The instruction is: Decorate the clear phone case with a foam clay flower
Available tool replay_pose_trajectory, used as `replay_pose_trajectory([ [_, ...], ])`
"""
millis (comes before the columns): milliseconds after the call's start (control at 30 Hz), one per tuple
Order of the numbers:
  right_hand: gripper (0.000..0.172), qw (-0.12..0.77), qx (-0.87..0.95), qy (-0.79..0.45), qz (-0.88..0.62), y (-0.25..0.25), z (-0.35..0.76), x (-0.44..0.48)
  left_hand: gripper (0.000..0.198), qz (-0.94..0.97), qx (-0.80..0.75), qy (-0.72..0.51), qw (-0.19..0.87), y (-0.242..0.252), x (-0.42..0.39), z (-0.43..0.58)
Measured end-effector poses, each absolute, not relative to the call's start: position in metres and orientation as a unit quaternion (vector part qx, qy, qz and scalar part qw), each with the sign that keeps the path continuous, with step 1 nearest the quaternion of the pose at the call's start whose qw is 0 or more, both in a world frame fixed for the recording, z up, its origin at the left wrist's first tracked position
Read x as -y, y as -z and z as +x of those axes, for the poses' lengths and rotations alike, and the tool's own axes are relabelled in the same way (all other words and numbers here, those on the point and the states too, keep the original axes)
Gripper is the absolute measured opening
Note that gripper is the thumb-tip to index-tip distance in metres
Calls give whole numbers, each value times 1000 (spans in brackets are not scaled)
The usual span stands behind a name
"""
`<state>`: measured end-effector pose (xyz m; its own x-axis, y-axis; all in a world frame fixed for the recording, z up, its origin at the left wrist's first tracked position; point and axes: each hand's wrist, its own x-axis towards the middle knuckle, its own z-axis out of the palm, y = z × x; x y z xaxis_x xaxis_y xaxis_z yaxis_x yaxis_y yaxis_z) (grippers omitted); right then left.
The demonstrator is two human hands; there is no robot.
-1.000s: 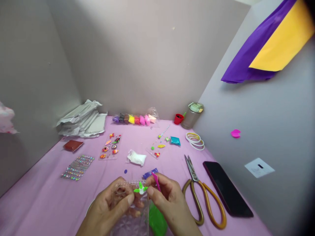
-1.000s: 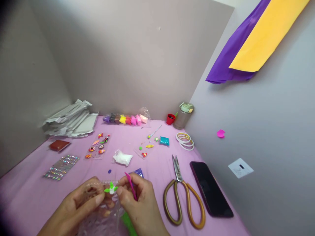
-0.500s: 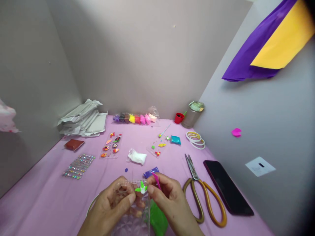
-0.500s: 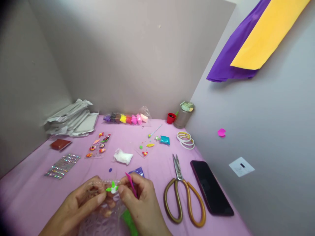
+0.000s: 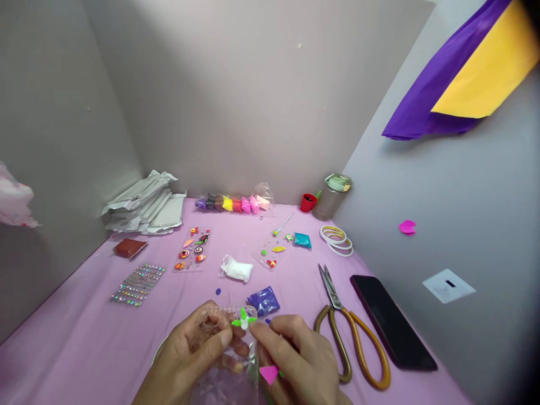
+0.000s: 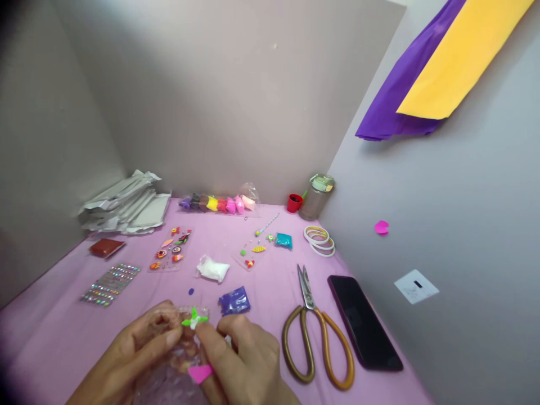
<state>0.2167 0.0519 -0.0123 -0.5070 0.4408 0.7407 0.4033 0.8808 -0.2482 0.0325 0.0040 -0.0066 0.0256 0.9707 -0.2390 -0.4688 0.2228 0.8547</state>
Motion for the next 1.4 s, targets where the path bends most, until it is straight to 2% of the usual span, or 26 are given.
replay_pose_trajectory([
  [200, 30, 442, 864, 29, -239, 12, 212, -52, 27, 284, -437, -553, 650, 2, -4, 35],
  [533, 29, 430, 872, 7, -232, 15, 214, -51, 26, 273, -433, -554, 657, 1, -4, 35],
  [733, 32, 446, 860, -69, -239, 16, 216, -52, 24, 283, -426, -551, 660, 4, -5, 33],
  [967, 24, 485, 801, -217, -276, 7, 213, -58, 27, 291, -439, -548, 650, 13, -9, 27],
  [1400, 26, 466, 812, -238, -261, 13, 213, -59, 30, 297, -442, -542, 651, 14, -10, 28],
])
